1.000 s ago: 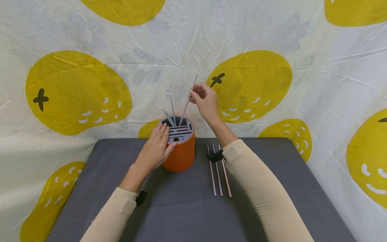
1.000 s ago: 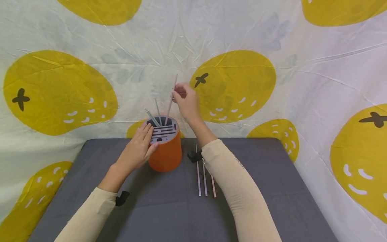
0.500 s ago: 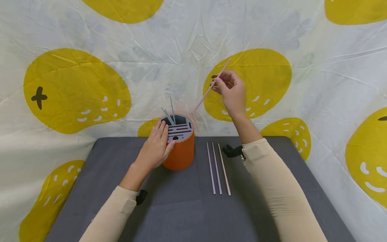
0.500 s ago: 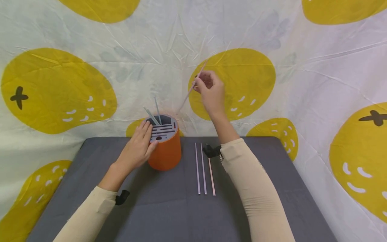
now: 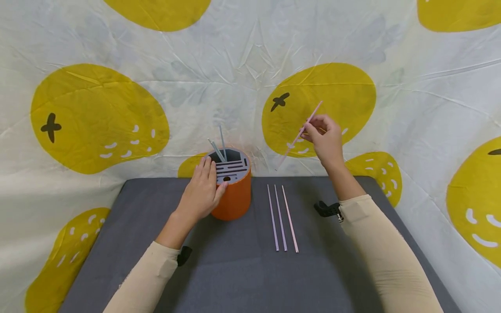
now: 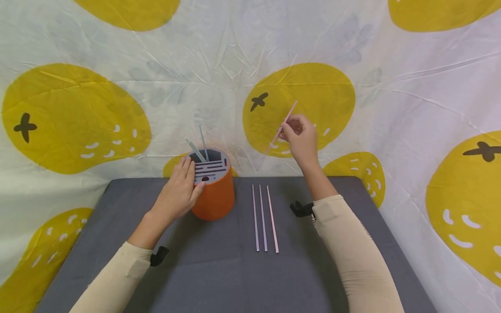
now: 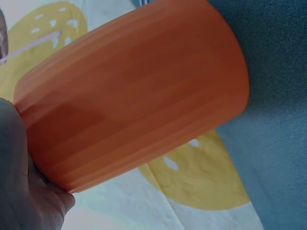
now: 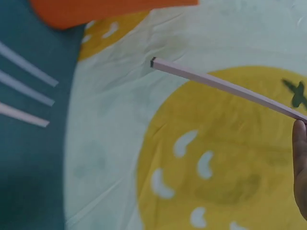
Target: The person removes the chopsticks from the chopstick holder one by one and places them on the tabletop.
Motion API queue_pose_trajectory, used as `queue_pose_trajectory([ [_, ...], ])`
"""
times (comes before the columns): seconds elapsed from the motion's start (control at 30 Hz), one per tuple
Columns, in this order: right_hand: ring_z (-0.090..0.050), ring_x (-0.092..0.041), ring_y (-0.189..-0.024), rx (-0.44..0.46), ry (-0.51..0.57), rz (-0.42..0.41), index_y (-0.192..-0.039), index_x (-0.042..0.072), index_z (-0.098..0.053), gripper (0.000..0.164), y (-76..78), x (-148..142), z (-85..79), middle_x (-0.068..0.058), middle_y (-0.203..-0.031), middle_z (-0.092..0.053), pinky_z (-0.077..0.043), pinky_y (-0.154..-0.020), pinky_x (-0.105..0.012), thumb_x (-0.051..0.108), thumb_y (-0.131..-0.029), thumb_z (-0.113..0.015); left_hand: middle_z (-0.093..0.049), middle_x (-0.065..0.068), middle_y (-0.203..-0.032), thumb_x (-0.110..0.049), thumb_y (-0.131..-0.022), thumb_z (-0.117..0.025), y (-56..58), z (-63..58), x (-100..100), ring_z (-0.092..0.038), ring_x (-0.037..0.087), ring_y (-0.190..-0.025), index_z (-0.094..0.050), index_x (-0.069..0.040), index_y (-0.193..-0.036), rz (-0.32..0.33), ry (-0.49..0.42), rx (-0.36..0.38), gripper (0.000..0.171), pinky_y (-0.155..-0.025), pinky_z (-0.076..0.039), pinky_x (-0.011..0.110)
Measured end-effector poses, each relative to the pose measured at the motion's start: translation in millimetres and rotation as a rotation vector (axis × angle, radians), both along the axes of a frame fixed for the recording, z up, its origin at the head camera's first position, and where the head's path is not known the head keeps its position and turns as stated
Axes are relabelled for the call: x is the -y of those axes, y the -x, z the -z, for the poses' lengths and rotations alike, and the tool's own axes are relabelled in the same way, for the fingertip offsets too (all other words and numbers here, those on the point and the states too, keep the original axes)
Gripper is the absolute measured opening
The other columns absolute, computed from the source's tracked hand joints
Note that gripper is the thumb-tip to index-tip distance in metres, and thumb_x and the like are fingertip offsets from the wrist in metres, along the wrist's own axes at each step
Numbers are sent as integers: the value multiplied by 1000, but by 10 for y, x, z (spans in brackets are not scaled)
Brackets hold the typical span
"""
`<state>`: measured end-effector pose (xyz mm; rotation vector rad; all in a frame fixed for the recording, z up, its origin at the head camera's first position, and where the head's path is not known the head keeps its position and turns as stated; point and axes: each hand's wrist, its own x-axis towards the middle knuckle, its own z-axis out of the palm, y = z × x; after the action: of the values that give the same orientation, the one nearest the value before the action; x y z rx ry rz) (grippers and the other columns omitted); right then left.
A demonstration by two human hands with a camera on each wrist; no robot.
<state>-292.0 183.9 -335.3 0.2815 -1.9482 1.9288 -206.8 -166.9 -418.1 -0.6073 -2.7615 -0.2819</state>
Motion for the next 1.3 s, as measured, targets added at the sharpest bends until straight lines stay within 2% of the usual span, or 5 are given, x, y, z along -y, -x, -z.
queue_pose_trajectory([
  [0.6,-69,1,-73,208,-436,10,-124,-10,-62,33,-98,-436,758,-26,-106,-66,-60,-68,-17,12,-101,-67,-25,34,-164,-42,-110,-40,5,-16,9,-21,48,-156,-32,17,-153,-17,33,0,74,-128,-21,55],
  [0.83,-75,-33,-83,271,-590,-27,-121,-9,-65,26,-132,-507,1140,-26,-101,-69,-64,-69,-29,9,-102,-64,-25,34,-164,-42,-110,-41,10,-5,4,-20,47,-156,-32,17,-153,-8,32,-1,74,-128,-19,54],
  [0.93,-75,-38,-84,302,-627,-40,-119,-8,-66,25,-159,-520,1299,-25,-99,-71,-64,-71,-35,10,-102,-65,-26,34,-164,-42,-110,-41,5,-4,2,-20,47,-156,-33,17,-153,-5,23,-2,73,-128,-20,54],
  [1.13,-76,-25,-77,386,-649,-65,-115,-5,-68,22,-193,-535,1569,-20,-96,-74,-65,-72,-42,12,-102,-67,-26,35,-164,-42,-110,-42,3,-5,3,-21,48,-156,-32,17,-153,0,15,-4,74,-128,-20,55],
  [1.3,-73,-16,-71,463,-642,-103,-115,-7,-68,22,-198,-551,1763,-17,-91,-75,-63,-66,-30,9,-101,-67,-25,34,-164,-42,-110,-41,5,-4,0,-20,48,-156,-31,17,-153,0,12,4,74,-127,-21,56],
])
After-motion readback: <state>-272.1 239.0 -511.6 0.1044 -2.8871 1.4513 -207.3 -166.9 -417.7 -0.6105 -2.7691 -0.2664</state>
